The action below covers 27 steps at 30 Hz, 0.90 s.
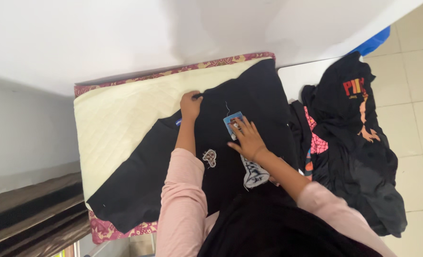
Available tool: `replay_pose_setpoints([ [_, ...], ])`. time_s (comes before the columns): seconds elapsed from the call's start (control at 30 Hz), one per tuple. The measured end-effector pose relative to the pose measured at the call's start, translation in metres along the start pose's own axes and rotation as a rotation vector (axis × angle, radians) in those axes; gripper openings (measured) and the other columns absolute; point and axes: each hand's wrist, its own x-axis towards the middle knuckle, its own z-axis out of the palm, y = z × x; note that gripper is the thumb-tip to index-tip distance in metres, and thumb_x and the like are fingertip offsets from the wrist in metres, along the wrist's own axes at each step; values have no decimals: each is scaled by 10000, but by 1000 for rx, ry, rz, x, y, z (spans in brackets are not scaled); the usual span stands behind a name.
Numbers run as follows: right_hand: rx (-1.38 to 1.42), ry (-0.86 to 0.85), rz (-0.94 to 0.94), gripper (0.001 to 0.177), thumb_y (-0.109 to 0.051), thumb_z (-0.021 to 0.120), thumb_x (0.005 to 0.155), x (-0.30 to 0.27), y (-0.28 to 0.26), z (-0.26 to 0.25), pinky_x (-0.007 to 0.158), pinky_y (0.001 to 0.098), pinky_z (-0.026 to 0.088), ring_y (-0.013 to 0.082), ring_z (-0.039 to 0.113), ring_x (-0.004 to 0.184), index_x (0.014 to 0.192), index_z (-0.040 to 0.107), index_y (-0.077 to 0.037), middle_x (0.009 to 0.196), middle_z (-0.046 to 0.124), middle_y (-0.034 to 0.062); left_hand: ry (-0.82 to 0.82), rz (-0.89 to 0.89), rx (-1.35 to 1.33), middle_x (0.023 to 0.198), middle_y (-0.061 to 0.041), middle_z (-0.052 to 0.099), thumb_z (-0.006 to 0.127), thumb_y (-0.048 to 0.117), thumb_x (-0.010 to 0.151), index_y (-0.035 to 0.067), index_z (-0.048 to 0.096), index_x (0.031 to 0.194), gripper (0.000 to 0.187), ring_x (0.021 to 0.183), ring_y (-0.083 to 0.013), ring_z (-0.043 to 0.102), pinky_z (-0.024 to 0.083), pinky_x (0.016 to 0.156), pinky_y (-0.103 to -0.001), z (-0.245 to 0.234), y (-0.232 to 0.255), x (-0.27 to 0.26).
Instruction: The person folds two black t-shirts on a mattress and then hangs them on a nearby clothes drying rack. The person handles the shirts by hand, smoothing and folding them before placing them on the rack.
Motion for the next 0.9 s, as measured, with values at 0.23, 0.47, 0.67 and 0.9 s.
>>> replay_pose_setpoints([
  [0.23,-6,-80,111,761,-610,500,977,113,35,19,1230,589,150,391,166,1557,1568,390,-143,1659,276,159,11,55,-308,1377,-151,533,896,23,655,34,451,1447,908,991,-227,656,555,859,-360,-21,5,11],
  [0.47,-9,-133,86,789,-617,469,987,152,71,18,1228,573,147,352,155,1555,1583,332,-117,1668,268,130,158,90,-281,1309,-95,636,696,-114,832,67,586,1314,526,897,-170,652,560,758,-300,-36,42,-21],
  [0.67,128,-155,295,779,-574,515,976,169,74,15,1213,555,155,343,218,1535,1540,373,-55,1625,353,133,218,103,-172,1233,-118,640,614,-102,894,71,626,1228,377,932,-241,642,554,844,-354,-34,63,-30],
  [0.9,329,-30,261,618,-477,534,1019,74,81,-5,1252,513,224,364,478,1416,1454,516,-37,1492,549,175,-13,339,133,1383,-102,582,742,57,826,87,621,1237,429,1287,-351,531,425,1106,-458,-64,94,-127],
])
